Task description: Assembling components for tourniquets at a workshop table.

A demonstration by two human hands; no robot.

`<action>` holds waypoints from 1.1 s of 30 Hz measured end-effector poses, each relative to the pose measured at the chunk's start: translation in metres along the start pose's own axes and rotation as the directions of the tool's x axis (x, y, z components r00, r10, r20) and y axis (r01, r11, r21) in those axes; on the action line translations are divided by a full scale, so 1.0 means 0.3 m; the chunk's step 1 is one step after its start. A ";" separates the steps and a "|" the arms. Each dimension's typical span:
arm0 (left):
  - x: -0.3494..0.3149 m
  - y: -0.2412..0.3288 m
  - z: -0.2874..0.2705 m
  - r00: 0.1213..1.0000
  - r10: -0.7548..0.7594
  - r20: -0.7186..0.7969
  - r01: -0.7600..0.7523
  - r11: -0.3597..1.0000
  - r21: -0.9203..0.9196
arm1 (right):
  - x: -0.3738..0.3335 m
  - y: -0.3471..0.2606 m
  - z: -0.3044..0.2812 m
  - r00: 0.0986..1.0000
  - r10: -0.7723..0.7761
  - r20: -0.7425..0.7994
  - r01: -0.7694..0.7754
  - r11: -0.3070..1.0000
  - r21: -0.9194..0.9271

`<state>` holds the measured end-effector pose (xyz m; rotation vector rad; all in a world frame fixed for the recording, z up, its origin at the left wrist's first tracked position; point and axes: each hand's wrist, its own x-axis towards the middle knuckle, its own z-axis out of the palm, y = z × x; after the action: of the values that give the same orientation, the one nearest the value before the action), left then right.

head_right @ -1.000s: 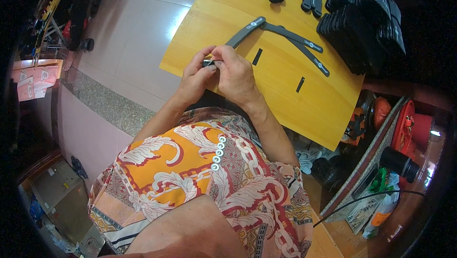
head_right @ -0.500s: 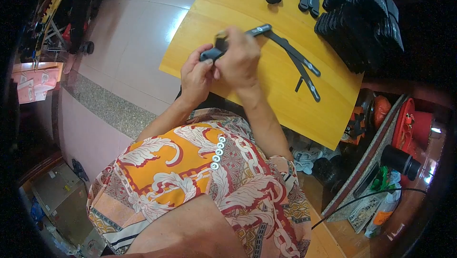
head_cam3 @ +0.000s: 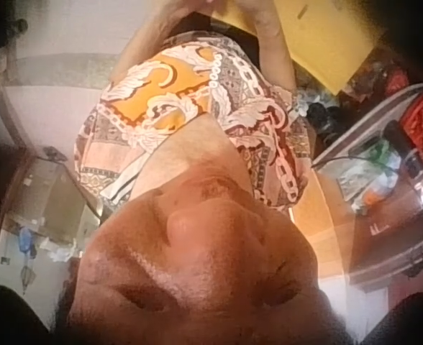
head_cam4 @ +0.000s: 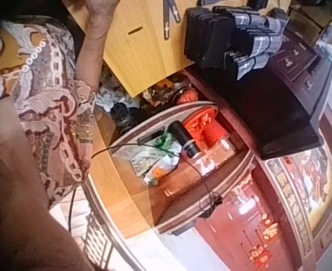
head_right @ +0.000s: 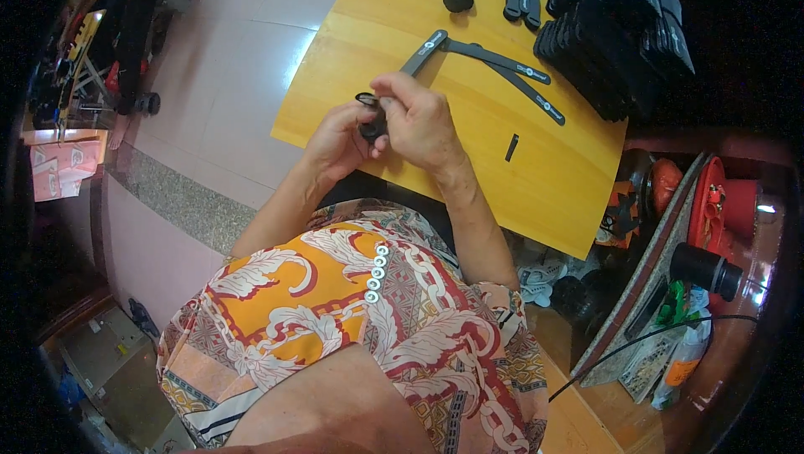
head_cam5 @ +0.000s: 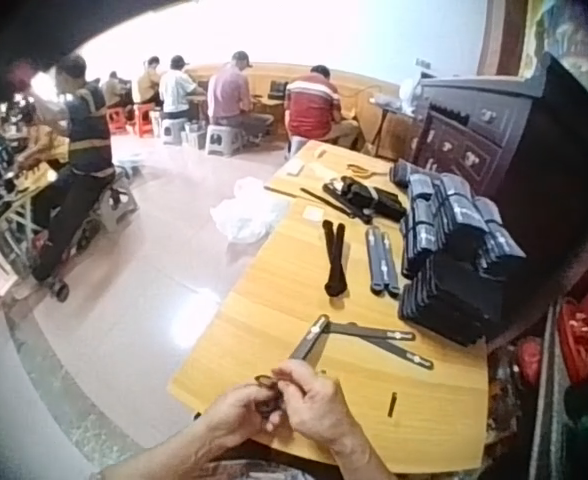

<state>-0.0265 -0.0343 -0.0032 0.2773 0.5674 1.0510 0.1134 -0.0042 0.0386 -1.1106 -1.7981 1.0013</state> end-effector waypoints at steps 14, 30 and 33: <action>-0.014 -0.051 0.058 0.969 0.188 -0.163 -0.116 0.919 0.377 | 0.005 0.033 0.003 0.937 -0.329 -0.119 0.284 0.914 -0.288; -0.132 -0.056 0.070 0.962 0.270 0.032 -0.267 0.912 0.310 | 0.224 0.048 -0.718 0.230 -0.287 -0.930 -0.468 0.806 -0.364; -0.123 -0.017 0.005 0.964 0.254 -0.085 -0.220 0.932 0.287 | 0.020 -0.001 -1.008 -0.072 -0.112 -0.991 -0.266 0.960 -0.089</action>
<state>-0.0355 -0.0690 0.0067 0.5403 0.8068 1.2290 0.3828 0.0665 0.1562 -1.4963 -0.4770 -0.2781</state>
